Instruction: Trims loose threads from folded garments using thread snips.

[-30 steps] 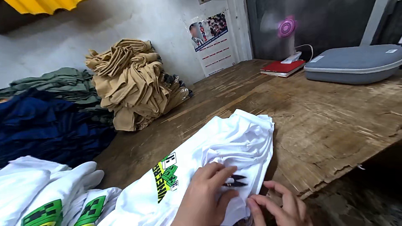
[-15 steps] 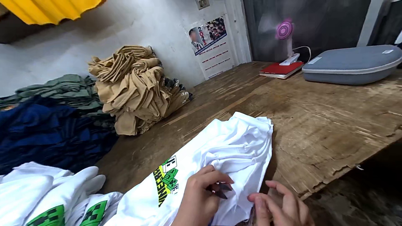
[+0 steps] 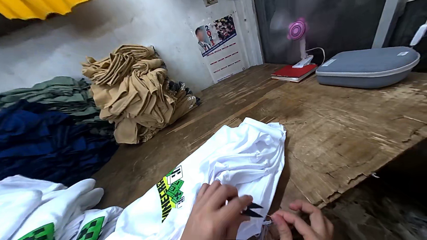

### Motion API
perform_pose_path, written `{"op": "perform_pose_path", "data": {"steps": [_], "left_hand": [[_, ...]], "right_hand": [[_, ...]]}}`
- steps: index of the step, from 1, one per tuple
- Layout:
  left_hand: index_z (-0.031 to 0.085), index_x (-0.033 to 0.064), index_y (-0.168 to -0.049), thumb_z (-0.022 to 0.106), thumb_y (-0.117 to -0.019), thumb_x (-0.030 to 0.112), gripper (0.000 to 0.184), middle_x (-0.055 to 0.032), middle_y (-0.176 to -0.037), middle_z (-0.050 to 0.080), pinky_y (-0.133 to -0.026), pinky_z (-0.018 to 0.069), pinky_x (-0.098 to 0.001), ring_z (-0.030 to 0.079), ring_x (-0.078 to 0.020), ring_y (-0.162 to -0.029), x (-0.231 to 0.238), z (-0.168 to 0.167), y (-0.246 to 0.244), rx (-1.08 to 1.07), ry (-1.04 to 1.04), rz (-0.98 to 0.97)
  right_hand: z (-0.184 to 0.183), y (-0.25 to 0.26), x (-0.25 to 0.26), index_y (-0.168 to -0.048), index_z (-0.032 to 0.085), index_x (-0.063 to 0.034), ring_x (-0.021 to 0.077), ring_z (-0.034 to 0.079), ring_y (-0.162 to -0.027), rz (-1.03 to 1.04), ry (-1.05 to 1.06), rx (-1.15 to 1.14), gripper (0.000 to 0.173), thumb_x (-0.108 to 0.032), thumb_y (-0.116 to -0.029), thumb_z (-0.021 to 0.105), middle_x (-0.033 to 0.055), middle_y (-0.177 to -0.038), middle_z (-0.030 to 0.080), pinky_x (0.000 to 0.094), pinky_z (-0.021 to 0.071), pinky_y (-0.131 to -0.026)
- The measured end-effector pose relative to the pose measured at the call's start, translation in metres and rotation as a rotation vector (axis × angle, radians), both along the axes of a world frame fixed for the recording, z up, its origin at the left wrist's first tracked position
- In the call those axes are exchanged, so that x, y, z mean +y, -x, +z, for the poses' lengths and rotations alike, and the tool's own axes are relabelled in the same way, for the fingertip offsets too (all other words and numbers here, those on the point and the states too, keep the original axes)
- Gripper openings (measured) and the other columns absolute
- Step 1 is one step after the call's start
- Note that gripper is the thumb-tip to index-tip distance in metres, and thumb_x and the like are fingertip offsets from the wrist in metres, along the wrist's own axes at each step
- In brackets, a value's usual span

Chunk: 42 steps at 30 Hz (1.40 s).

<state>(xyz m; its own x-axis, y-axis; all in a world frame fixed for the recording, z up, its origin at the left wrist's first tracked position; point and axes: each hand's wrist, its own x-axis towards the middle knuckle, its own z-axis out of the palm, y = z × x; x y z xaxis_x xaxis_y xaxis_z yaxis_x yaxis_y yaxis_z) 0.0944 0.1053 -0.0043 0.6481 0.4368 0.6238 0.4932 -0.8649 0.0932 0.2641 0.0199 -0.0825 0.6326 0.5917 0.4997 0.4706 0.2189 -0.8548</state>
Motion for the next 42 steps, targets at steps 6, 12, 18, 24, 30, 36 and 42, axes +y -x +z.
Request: {"op": "perform_pose_path", "data": {"steps": [6, 12, 18, 24, 30, 36, 42], "left_hand": [[0.076, 0.0198, -0.1, 0.059, -0.0966, 0.01, 0.019, 0.0009, -0.089, 0.067, -0.076, 0.0427, -0.0392, 0.059, -0.0195, -0.081, -0.012, 0.003, -0.019, 0.224, -0.279, 0.046], [0.079, 0.0217, -0.097, 0.075, -0.078, 0.01, 0.022, 0.0025, -0.096, 0.066, -0.07, 0.0579, -0.0189, 0.064, -0.0029, -0.083, 0.029, -0.02, -0.003, -0.093, 0.317, -0.131], [0.07, 0.0124, -0.1, 0.061, -0.0894, 0.0, 0.019, 0.0053, -0.088, 0.071, -0.067, 0.0568, -0.0204, 0.066, -0.0018, -0.075, 0.039, -0.005, -0.012, -0.099, 0.459, -0.113], [0.073, 0.0162, -0.112, 0.077, -0.0812, 0.017, 0.031, 0.0054, -0.098, 0.07, -0.073, 0.0612, -0.0238, 0.068, -0.0044, -0.086, 0.025, -0.007, -0.01, -0.164, 0.315, 0.04], [0.08, 0.0265, -0.097, 0.077, -0.0889, 0.035, 0.012, 0.0089, -0.094, 0.074, -0.078, 0.048, -0.0401, 0.065, -0.0146, -0.087, -0.015, -0.011, -0.006, -0.034, 0.064, 0.137], [0.073, 0.0069, -0.116, 0.081, -0.0839, 0.05, 0.054, -0.0043, -0.091, 0.074, -0.076, 0.0614, -0.0425, 0.071, -0.0179, -0.082, -0.018, 0.003, -0.006, 0.071, 0.546, 0.199], [0.07, 0.0063, -0.096, 0.073, -0.0761, -0.003, 0.022, -0.0085, -0.076, 0.065, -0.061, 0.0556, -0.0479, 0.068, -0.0285, -0.069, 0.036, -0.011, -0.029, -0.043, -0.153, 0.469]], "right_hand": [[-0.001, 0.006, -0.002, -0.079, 0.076, -0.0255, 0.0191, 0.05, -0.12, -0.001, -0.019, -0.156, 0.016, -0.034, -0.0922, 0.072, 0.0018, -0.107, 0.064, 0.0447, 0.0298, -0.104], [0.001, 0.011, 0.003, -0.097, 0.073, -0.0242, 0.0252, 0.059, -0.109, -0.084, 0.088, -0.452, 0.043, -0.063, -0.0802, 0.075, 0.0, -0.102, 0.071, 0.0536, 0.0337, -0.098], [0.011, 0.012, 0.024, -0.101, 0.081, -0.0179, 0.0109, 0.065, -0.086, 0.142, -0.031, -0.292, 0.018, -0.015, -0.0836, 0.078, -0.0063, -0.084, 0.076, 0.0505, 0.0366, -0.096], [0.002, -0.009, 0.004, -0.083, 0.081, -0.0262, 0.0156, 0.056, -0.086, 0.015, 0.004, -0.397, 0.013, -0.034, -0.0912, 0.074, -0.0036, -0.066, 0.055, 0.0457, 0.0316, -0.092], [0.0, -0.008, -0.009, -0.084, 0.08, -0.0228, 0.0117, 0.055, -0.09, 0.09, -0.128, -0.249, 0.012, -0.031, -0.0922, 0.075, -0.0046, -0.069, 0.057, 0.04, 0.0332, -0.094], [-0.003, -0.016, -0.02, -0.085, 0.079, -0.0241, 0.0264, 0.057, -0.108, 0.026, 0.108, -0.403, 0.023, -0.039, -0.0954, 0.064, 0.0049, -0.096, 0.069, 0.0523, 0.0335, -0.098], [-0.02, 0.008, 0.001, -0.081, 0.083, -0.0296, 0.0284, 0.049, -0.135, 0.051, -0.017, -0.24, 0.015, -0.043, -0.0869, 0.08, 0.0072, -0.122, 0.071, 0.0579, 0.0265, -0.111]]}}
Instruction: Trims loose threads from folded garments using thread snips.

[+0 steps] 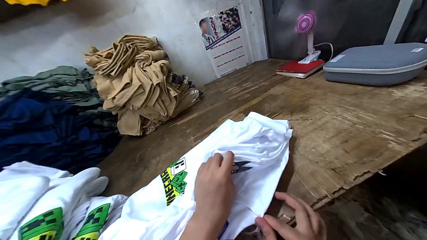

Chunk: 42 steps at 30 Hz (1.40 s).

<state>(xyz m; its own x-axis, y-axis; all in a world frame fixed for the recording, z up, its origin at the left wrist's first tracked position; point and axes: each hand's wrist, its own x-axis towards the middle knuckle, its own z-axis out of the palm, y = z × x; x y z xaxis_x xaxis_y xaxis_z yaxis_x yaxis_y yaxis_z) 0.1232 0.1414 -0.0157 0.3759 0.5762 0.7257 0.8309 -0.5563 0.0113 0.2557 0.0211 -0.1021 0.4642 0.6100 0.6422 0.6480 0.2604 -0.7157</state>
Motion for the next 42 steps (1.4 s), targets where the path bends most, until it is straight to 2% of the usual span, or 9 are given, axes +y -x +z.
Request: {"op": "perform_pose_path", "data": {"steps": [6, 15, 17, 20, 24, 28, 33, 37, 42], "left_hand": [[0.071, 0.0186, -0.111, 0.075, -0.0846, 0.025, 0.027, 0.0008, -0.099, 0.068, -0.078, 0.0602, -0.0379, 0.068, -0.0144, -0.09, -0.002, 0.004, 0.025, 0.02, 0.352, -0.312], [0.071, 0.0227, -0.127, 0.066, -0.0992, 0.032, 0.029, -0.0042, -0.106, 0.068, -0.08, 0.0441, -0.0399, 0.061, -0.0204, -0.09, -0.06, 0.018, 0.025, 0.178, 0.177, -0.386], [0.072, 0.023, -0.127, 0.066, -0.0993, 0.033, 0.03, -0.0034, -0.108, 0.069, -0.08, 0.0441, -0.0401, 0.061, -0.0204, -0.09, -0.06, 0.016, 0.026, 0.197, 0.161, -0.374], [0.076, 0.0212, -0.107, 0.063, -0.1018, 0.028, 0.016, 0.0001, -0.098, 0.071, -0.075, 0.0423, -0.0373, 0.059, -0.0179, -0.082, -0.06, 0.012, 0.029, 0.207, 0.075, -0.366], [0.071, 0.0217, -0.125, 0.075, -0.0905, 0.031, 0.036, -0.0053, -0.102, 0.066, -0.078, 0.0515, -0.0429, 0.064, -0.022, -0.091, -0.046, 0.004, 0.027, 0.133, 0.261, -0.383], [0.078, 0.0216, -0.094, 0.066, -0.0841, 0.006, 0.022, 0.0061, -0.103, 0.071, -0.082, 0.0586, -0.0262, 0.067, -0.0053, -0.093, -0.013, -0.013, 0.028, -0.044, 0.45, -0.668], [0.072, 0.0125, -0.1, 0.059, -0.0892, 0.0, 0.021, 0.0042, -0.09, 0.072, -0.07, 0.0581, -0.0226, 0.067, -0.0035, -0.078, -0.005, -0.008, 0.019, -0.113, 0.572, -0.636], [0.071, 0.0131, -0.113, 0.065, -0.0852, 0.002, 0.03, 0.0036, -0.087, 0.072, -0.069, 0.0592, -0.0272, 0.069, -0.0066, -0.075, -0.009, -0.008, 0.001, -0.133, 0.613, -0.395], [0.076, 0.0174, -0.111, 0.083, -0.0841, 0.033, 0.032, 0.0022, -0.105, 0.071, -0.079, 0.0593, -0.024, 0.067, -0.0051, -0.092, -0.019, -0.005, 0.02, -0.207, 0.428, -0.532]], "right_hand": [[-0.01, -0.009, -0.007, -0.082, 0.079, -0.02, 0.0119, 0.046, -0.131, 0.005, -0.15, 0.295, 0.009, -0.025, -0.0887, 0.081, 0.0015, -0.121, 0.062, 0.0302, 0.0358, -0.113], [0.011, -0.008, -0.015, -0.103, 0.08, -0.0239, 0.0383, 0.043, -0.134, -0.088, 0.155, -0.007, 0.025, -0.04, -0.0972, 0.062, 0.0176, -0.13, 0.06, 0.0609, 0.0259, -0.109], [0.01, -0.003, -0.015, -0.091, 0.08, -0.0248, 0.0436, 0.04, -0.138, -0.07, 0.157, -0.014, 0.016, -0.038, -0.0917, 0.072, 0.0215, -0.133, 0.06, 0.0646, 0.0229, -0.111], [0.002, -0.002, -0.019, -0.085, 0.071, -0.0235, 0.0326, 0.042, -0.139, -0.081, 0.08, 0.052, 0.014, -0.034, -0.0938, 0.069, 0.0159, -0.131, 0.061, 0.0565, 0.0239, -0.115], [-0.004, -0.003, -0.019, -0.1, 0.065, -0.0208, 0.0197, 0.048, -0.131, -0.092, -0.022, 0.012, 0.016, -0.035, -0.0933, 0.063, 0.0051, -0.121, 0.064, 0.0463, 0.0268, -0.114], [0.013, 0.01, -0.006, -0.104, 0.069, -0.018, 0.0225, 0.061, -0.105, -0.053, -0.006, -0.106, 0.045, -0.057, -0.0832, 0.077, 0.0036, -0.103, 0.07, 0.0494, 0.0391, -0.098], [0.025, 0.011, 0.018, -0.109, 0.075, -0.0129, 0.0138, 0.067, -0.093, 0.034, 0.021, -0.049, 0.029, -0.014, -0.0805, 0.077, -0.0045, -0.092, 0.076, 0.0529, 0.0381, -0.099], [0.011, -0.008, 0.019, -0.089, 0.081, -0.0322, 0.0171, 0.06, -0.101, -0.078, 0.008, -0.26, 0.012, -0.042, -0.089, 0.075, -0.0065, -0.081, 0.068, 0.0541, 0.0289, -0.101], [0.001, -0.019, 0.008, -0.082, 0.073, -0.0259, 0.0165, 0.056, -0.106, -0.065, -0.043, -0.138, 0.023, -0.044, -0.0954, 0.067, -0.0042, -0.081, 0.062, 0.0446, 0.0291, -0.101]]}}
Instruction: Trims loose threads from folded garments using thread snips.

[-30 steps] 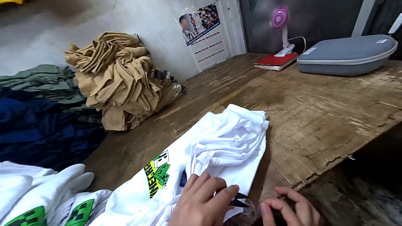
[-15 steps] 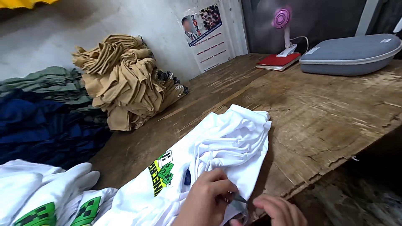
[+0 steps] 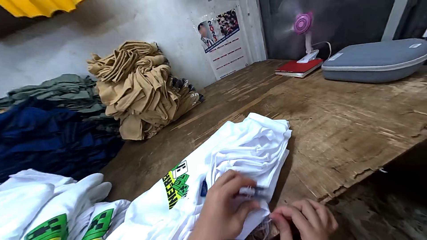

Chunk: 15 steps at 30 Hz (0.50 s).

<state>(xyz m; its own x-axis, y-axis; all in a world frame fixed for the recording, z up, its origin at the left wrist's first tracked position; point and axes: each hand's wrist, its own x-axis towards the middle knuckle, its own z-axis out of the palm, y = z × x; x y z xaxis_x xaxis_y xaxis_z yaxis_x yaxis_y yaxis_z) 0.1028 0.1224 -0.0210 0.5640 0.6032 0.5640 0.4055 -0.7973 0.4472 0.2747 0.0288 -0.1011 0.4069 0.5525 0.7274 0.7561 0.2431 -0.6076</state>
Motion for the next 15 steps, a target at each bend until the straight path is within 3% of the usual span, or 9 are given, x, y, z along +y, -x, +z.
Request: {"op": "perform_pose_path", "data": {"steps": [3, 7, 10, 11, 13, 14, 15], "left_hand": [[0.078, 0.0222, -0.104, 0.081, -0.0869, 0.029, 0.019, 0.0036, -0.102, 0.072, -0.083, 0.0503, -0.0352, 0.065, -0.0107, -0.093, -0.02, 0.002, 0.01, 0.085, -0.144, -0.034], [0.08, 0.0233, -0.099, 0.072, -0.095, 0.029, 0.01, 0.0071, -0.098, 0.075, -0.075, 0.047, -0.0318, 0.063, -0.0098, -0.085, -0.026, -0.01, 0.003, 0.105, -0.264, 0.047], [0.075, 0.0219, -0.112, 0.08, -0.0869, 0.033, 0.027, 0.0014, -0.102, 0.071, -0.079, 0.0548, -0.039, 0.067, -0.0139, -0.091, -0.017, -0.002, 0.004, 0.134, -0.132, 0.087], [0.075, 0.0224, -0.116, 0.083, -0.0811, 0.031, 0.037, -0.0003, -0.1, 0.068, -0.077, 0.057, -0.0406, 0.066, -0.0152, -0.088, -0.011, -0.001, 0.004, 0.165, -0.082, 0.094], [0.078, 0.022, -0.097, 0.079, -0.0712, 0.016, 0.026, 0.004, -0.087, 0.067, -0.065, 0.0588, -0.0292, 0.065, -0.0075, -0.075, 0.002, -0.005, 0.003, 0.119, -0.051, 0.103], [0.075, 0.0189, -0.088, 0.074, -0.0709, 0.008, 0.02, 0.0056, -0.083, 0.066, -0.061, 0.057, -0.0219, 0.064, -0.0029, -0.071, 0.007, -0.005, 0.002, 0.046, -0.046, 0.108], [0.072, 0.0155, -0.084, 0.07, -0.0717, 0.004, 0.017, 0.0057, -0.081, 0.065, -0.06, 0.0546, -0.0178, 0.062, -0.0007, -0.07, 0.01, -0.005, 0.002, -0.034, -0.06, 0.125]], "right_hand": [[-0.003, 0.002, -0.006, -0.085, 0.069, -0.0256, 0.0106, 0.055, -0.105, 0.021, -0.055, 0.082, 0.025, -0.047, -0.0977, 0.064, -0.0069, -0.082, 0.061, 0.0375, 0.0314, -0.102], [-0.005, 0.009, -0.008, -0.084, 0.067, -0.0254, 0.0086, 0.054, -0.106, 0.044, -0.076, 0.092, 0.027, -0.047, -0.099, 0.061, -0.0083, -0.082, 0.061, 0.0338, 0.0315, -0.103], [-0.002, 0.007, -0.012, -0.084, 0.068, -0.0247, 0.0156, 0.055, -0.107, 0.025, 0.001, 0.056, 0.025, -0.045, -0.0958, 0.06, -0.0045, -0.085, 0.064, 0.0401, 0.0324, -0.102], [0.0, 0.006, -0.013, -0.09, 0.071, -0.0255, 0.0195, 0.055, -0.109, 0.013, 0.053, 0.032, 0.024, -0.047, -0.0944, 0.062, -0.0021, -0.09, 0.065, 0.0442, 0.0334, -0.101], [0.007, 0.008, -0.011, -0.109, 0.079, -0.0303, 0.0296, 0.054, -0.116, 0.014, 0.141, -0.044, 0.03, -0.053, -0.0908, 0.07, 0.0047, -0.108, 0.068, 0.0548, 0.0339, -0.095], [0.009, 0.011, -0.009, -0.109, 0.08, -0.0354, 0.0301, 0.053, -0.122, 0.021, 0.147, -0.056, 0.028, -0.053, -0.0883, 0.074, 0.0043, -0.115, 0.069, 0.0568, 0.0322, -0.097], [0.008, 0.012, -0.006, -0.101, 0.081, -0.0388, 0.0258, 0.051, -0.126, 0.039, 0.109, -0.024, 0.018, -0.05, -0.0874, 0.077, 0.0003, -0.116, 0.07, 0.0549, 0.0296, -0.1]]}}
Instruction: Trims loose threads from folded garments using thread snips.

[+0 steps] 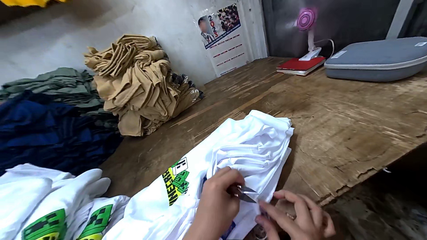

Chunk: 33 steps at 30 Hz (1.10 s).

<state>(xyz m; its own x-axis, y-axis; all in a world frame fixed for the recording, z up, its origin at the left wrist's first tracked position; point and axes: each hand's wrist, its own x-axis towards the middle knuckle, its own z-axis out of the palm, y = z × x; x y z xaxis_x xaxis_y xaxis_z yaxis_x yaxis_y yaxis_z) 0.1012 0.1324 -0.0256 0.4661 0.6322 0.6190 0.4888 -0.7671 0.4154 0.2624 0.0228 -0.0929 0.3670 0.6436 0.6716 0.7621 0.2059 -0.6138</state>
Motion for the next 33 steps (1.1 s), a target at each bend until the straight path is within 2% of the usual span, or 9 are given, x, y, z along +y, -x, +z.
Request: {"op": "perform_pose_path", "data": {"steps": [3, 7, 12, 17, 24, 26, 29, 31, 33], "left_hand": [[0.067, 0.0135, -0.079, 0.065, -0.071, 0.003, 0.013, 0.0064, -0.078, 0.062, -0.057, 0.05, -0.0142, 0.059, 0.0015, -0.067, 0.006, 0.0, 0.001, -0.094, -0.091, 0.093], [0.071, 0.0155, -0.087, 0.066, -0.0784, 0.01, 0.011, 0.0057, -0.084, 0.062, -0.064, 0.0537, -0.0154, 0.061, 0.0006, -0.075, 0.002, 0.0, 0.006, 0.006, -0.105, 0.053], [0.074, 0.0196, -0.118, 0.075, -0.0888, 0.026, 0.03, -0.0009, -0.109, 0.069, -0.082, 0.0564, -0.0347, 0.066, -0.0132, -0.098, -0.022, 0.018, 0.017, 0.166, -0.094, 0.01], [0.076, 0.0203, -0.108, 0.063, -0.1001, 0.016, 0.016, -0.0006, -0.096, 0.072, -0.078, 0.042, -0.0392, 0.06, -0.0193, -0.082, -0.056, 0.034, 0.022, 0.394, -0.406, 0.03], [0.075, 0.0158, -0.111, 0.057, -0.1012, 0.01, 0.021, -0.0022, -0.098, 0.07, -0.077, 0.041, -0.0386, 0.058, -0.0205, -0.083, -0.064, 0.022, -0.005, 0.587, -0.614, 0.058], [0.075, 0.0164, -0.107, 0.059, -0.0989, 0.012, 0.018, -0.002, -0.095, 0.07, -0.076, 0.0431, -0.0395, 0.06, -0.0213, -0.083, -0.059, 0.017, -0.007, 0.516, -0.529, 0.098], [0.075, 0.0104, -0.109, 0.072, -0.0942, 0.035, 0.029, -0.0107, -0.093, 0.07, -0.072, 0.0567, -0.0452, 0.068, -0.0271, -0.084, -0.067, 0.029, -0.001, 0.407, -0.021, 0.171], [0.073, 0.0042, -0.112, 0.077, -0.0876, 0.05, 0.052, -0.0155, -0.094, 0.07, -0.073, 0.0586, -0.0485, 0.07, -0.0297, -0.083, -0.067, 0.038, 0.003, 0.407, 0.329, 0.119], [0.071, 0.0022, -0.119, 0.079, -0.0885, 0.04, 0.049, -0.0143, -0.095, 0.071, -0.077, 0.0588, -0.047, 0.069, -0.0271, -0.084, -0.059, 0.035, -0.001, 0.34, 0.392, 0.089]], "right_hand": [[-0.005, -0.002, 0.002, -0.085, 0.077, -0.0348, 0.0122, 0.049, -0.123, 0.064, -0.115, 0.165, 0.012, -0.043, -0.0931, 0.073, -0.0086, -0.102, 0.065, 0.0438, 0.0267, -0.106], [0.002, -0.005, -0.006, -0.084, 0.07, -0.0268, 0.0201, 0.05, -0.121, 0.05, -0.005, 0.132, 0.025, -0.044, -0.0979, 0.058, -0.0021, -0.106, 0.067, 0.0479, 0.0286, -0.104], [0.012, 0.007, -0.005, -0.097, 0.082, -0.03, 0.031, 0.052, -0.126, 0.009, 0.138, 0.043, 0.03, -0.055, -0.0912, 0.067, 0.0032, -0.12, 0.07, 0.0598, 0.0292, -0.102], [0.003, 0.009, -0.009, -0.083, 0.08, -0.0302, 0.0218, 0.053, -0.125, 0.068, 0.011, 0.15, 0.012, -0.038, -0.0908, 0.075, -0.0011, -0.11, 0.07, 0.0561, 0.0256, -0.112], [-0.002, 0.005, -0.012, -0.087, 0.077, -0.0285, 0.013, 0.047, -0.126, 0.098, -0.113, 0.264, 0.013, -0.038, -0.095, 0.072, -0.0037, -0.109, 0.064, 0.0408, 0.028, -0.111], [-0.002, 0.002, -0.014, -0.085, 0.076, -0.0297, 0.014, 0.048, -0.125, 0.101, -0.097, 0.224, 0.013, -0.038, -0.094, 0.072, -0.004, -0.109, 0.065, 0.0411, 0.0287, -0.111], [0.002, -0.008, -0.019, -0.079, 0.075, -0.0275, 0.0245, 0.053, -0.121, -0.008, -0.003, 0.068, 0.017, -0.035, -0.0907, 0.067, 0.0012, -0.109, 0.071, 0.0502, 0.0307, -0.105], [0.003, -0.012, -0.017, -0.09, 0.079, -0.0259, 0.0335, 0.054, -0.122, -0.118, 0.074, -0.017, 0.019, -0.036, -0.0946, 0.063, 0.0072, -0.114, 0.07, 0.0585, 0.0311, -0.103], [0.006, -0.009, -0.009, -0.103, 0.081, -0.0249, 0.0393, 0.052, -0.127, -0.14, 0.137, -0.052, 0.026, -0.041, -0.0977, 0.062, 0.0113, -0.123, 0.069, 0.0672, 0.0286, -0.104]]}}
